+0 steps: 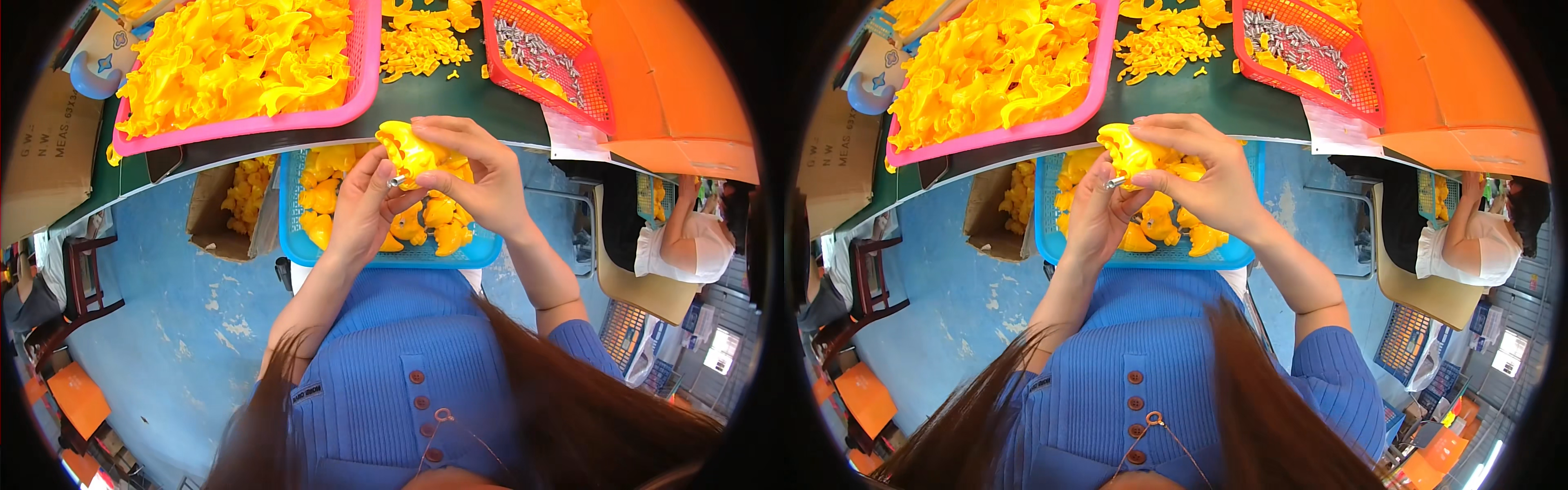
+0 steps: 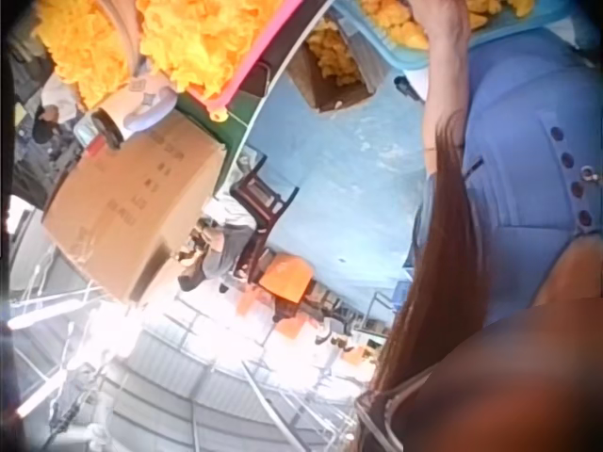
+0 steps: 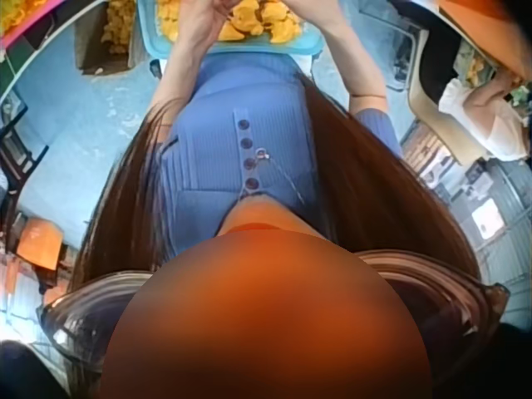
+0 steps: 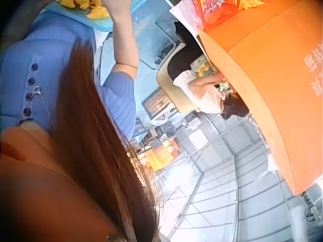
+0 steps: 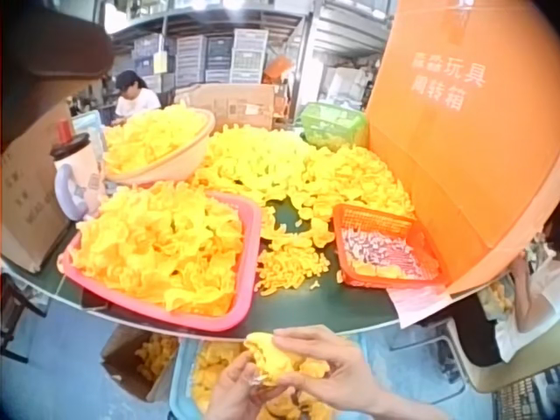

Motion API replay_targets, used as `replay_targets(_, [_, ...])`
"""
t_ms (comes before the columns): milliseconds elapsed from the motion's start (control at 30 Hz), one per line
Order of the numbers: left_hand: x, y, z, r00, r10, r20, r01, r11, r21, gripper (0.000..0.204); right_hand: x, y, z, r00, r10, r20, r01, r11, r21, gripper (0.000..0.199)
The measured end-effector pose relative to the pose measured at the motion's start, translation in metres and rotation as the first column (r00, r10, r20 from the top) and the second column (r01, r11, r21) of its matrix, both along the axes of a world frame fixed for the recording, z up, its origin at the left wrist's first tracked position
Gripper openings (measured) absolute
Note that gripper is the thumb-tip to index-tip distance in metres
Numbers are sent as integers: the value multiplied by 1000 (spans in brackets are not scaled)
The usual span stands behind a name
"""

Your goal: Assembling yellow toy ducks by inserting small components into the rubber bodies.

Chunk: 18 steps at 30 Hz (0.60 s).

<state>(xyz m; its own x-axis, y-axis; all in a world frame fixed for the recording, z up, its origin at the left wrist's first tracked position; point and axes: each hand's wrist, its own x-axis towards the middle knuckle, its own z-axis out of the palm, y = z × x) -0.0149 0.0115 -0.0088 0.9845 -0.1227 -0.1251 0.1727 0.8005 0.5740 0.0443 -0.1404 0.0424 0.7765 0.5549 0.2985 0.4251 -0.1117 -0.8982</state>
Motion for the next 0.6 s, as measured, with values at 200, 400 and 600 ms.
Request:
replay_targets(200, [-1, 2, -3, 1000, -2, 7, 2, 1000, -5, 38, -1, 0, 0, 999, 32, -35, -33, 999, -24, 42])
replay_targets(400, [-1, 1, -5, 1000, 9, 13, -9, 1000, -17, 36, -4, 1, -4, 999, 11, -46, -13, 999, -33, 41])
replay_targets(600, [-1, 1, -6, 1000, 16, 9, -16, 1000, -19, 35, -6, 2, -5, 997, -10, -73, 9, 1000, -25, 40])
